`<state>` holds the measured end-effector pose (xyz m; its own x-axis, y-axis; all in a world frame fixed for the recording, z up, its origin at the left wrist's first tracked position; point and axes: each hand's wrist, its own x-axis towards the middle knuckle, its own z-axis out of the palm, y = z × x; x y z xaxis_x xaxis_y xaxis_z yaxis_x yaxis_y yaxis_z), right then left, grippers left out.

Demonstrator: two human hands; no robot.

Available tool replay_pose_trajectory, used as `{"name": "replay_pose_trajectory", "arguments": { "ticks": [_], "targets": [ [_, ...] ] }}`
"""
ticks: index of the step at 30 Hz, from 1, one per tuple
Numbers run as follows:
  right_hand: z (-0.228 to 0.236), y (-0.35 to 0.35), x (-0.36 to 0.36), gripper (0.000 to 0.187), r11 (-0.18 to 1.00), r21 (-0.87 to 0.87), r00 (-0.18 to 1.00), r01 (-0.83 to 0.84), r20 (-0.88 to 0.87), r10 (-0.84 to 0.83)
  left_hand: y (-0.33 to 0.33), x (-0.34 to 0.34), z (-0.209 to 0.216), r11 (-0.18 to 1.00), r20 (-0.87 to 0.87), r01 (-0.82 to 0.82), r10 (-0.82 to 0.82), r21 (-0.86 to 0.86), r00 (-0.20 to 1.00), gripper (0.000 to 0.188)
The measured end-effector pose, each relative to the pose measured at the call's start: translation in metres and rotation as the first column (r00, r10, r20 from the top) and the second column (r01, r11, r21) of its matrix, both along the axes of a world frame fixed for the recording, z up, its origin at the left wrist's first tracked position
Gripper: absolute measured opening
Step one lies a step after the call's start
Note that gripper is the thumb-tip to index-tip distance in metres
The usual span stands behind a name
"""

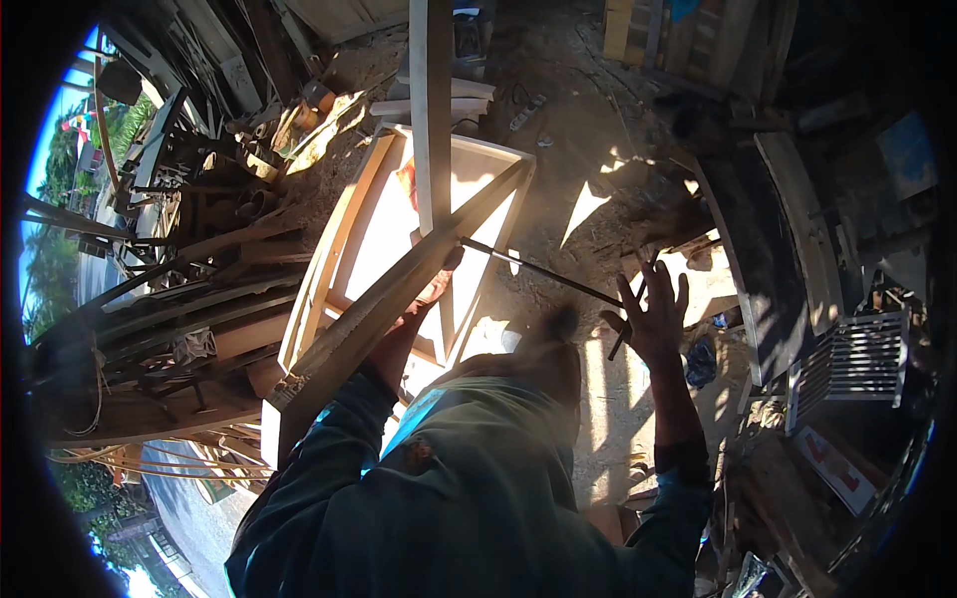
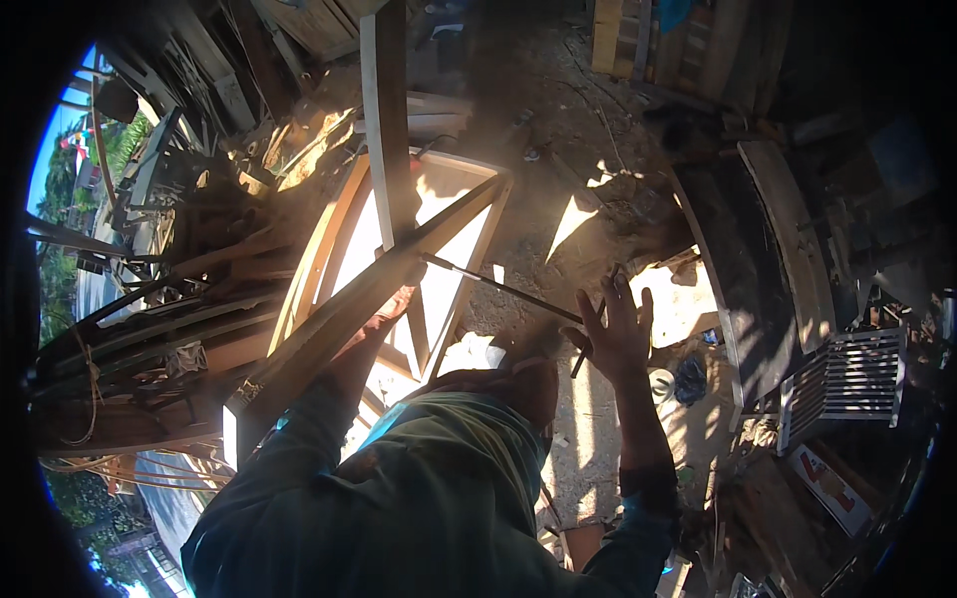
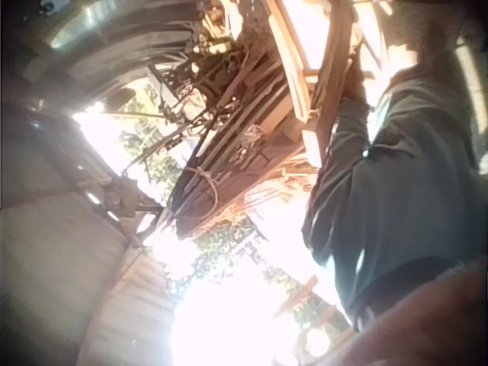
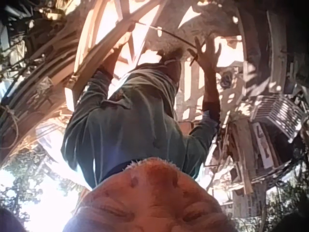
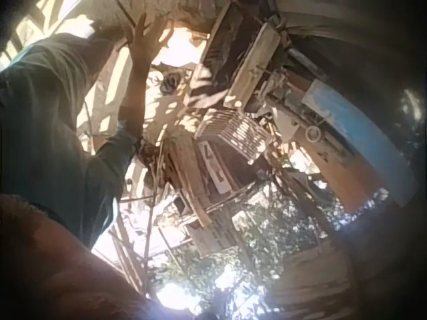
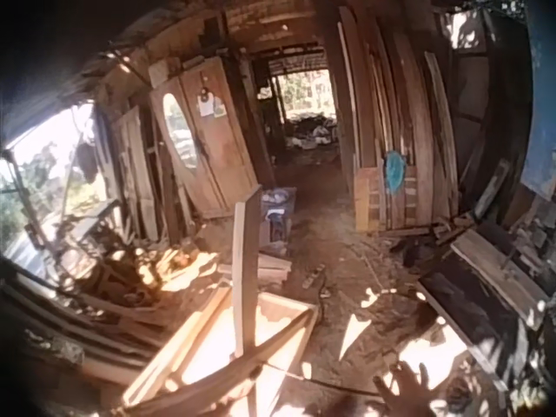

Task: The person aligns wooden pieces against a wooden frame and bores holes into the joints using a manual T-handle drill. The person then fits additional wooden leg pieces onto the structure and drills into the wood.

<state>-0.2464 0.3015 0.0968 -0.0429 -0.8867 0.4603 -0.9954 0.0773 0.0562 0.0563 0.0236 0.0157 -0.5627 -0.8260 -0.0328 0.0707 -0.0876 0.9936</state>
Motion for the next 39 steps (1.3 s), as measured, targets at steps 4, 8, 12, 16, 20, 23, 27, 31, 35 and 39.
{"name": "replay_pose_trajectory", "arguments": {
  "ticks": [4, 8, 12, 16, 20, 23, 27, 31, 35, 39],
  "targets": [
    [-0.017, -0.018, -0.012, 0.054, 0.927, 0.083, 0.925, -0.366, 0.136, 0.354, 0.0, 0.001, -0.002, 1.0, -0.002, -0.017, 0.017, -0.008, 1.0, 0.026],
    [-0.071, -0.018, -0.007, 0.051, 0.975, -0.216, 0.674, -0.053, 0.713, 0.194, -0.001, -0.001, 0.007, 1.0, -0.023, -0.003, 0.003, -0.005, 1.0, 0.026],
    [-0.01, -0.016, 0.033, 0.061, 0.834, 0.525, -0.766, -0.172, 0.46, -0.448, 0.002, 0.004, 0.0, 1.0, -0.051, -0.002, 0.003, 0.022, 0.999, 0.026],
    [-0.003, -0.024, 0.034, 0.051, 0.807, 0.559, -0.719, -0.193, 0.479, -0.504, -0.004, 0.012, 0.009, 1.0, -0.055, -0.018, 0.019, 0.016, 0.998, 0.026],
    [-0.008, 0.0, 0.065, 0.041, 0.87, 0.355, -0.603, 0.343, 0.793, -0.086, 0.004, 0.006, 0.01, 1.0, -0.065, -0.016, 0.016, 0.008, 0.998, 0.027],
    [-0.003, 0.013, 0.098, 0.061, 0.916, -0.066, 0.054, 0.395, 0.997, 0.048, 0.006, 0.007, 0.011, 0.999, -0.051, -0.042, 0.04, -0.03, 0.998, 0.027],
    [-0.026, 0.028, 0.086, 0.054, 0.965, -0.038, 0.394, 0.259, 0.916, -0.07, 0.006, 0.011, 0.013, 0.994, -0.022, -0.064, 0.062, -0.091, 0.998, 0.027],
    [-0.036, 0.04, 0.047, 0.05, 0.999, 0.011, 0.87, 0.043, 0.491, -0.043, 0.001, -0.004, 0.011, 0.974, 0.022, -0.054, 0.06, -0.22, 0.998, 0.027],
    [-0.021, 0.021, 0.032, 0.057, 0.996, -0.088, 0.979, -0.018, 0.2, 0.036, 0.002, -0.009, 0.013, 0.847, 0.111, -0.078, 0.16, -0.526, 0.981, 0.027],
    [-0.013, 0.023, 0.028, 0.05, 0.998, -0.035, 0.997, 0.055, 0.064, -0.053, 0.003, -0.022, 0.01, 0.613, 0.111, -0.081, 0.268, -0.786, 0.957, 0.027]
  ]
}}
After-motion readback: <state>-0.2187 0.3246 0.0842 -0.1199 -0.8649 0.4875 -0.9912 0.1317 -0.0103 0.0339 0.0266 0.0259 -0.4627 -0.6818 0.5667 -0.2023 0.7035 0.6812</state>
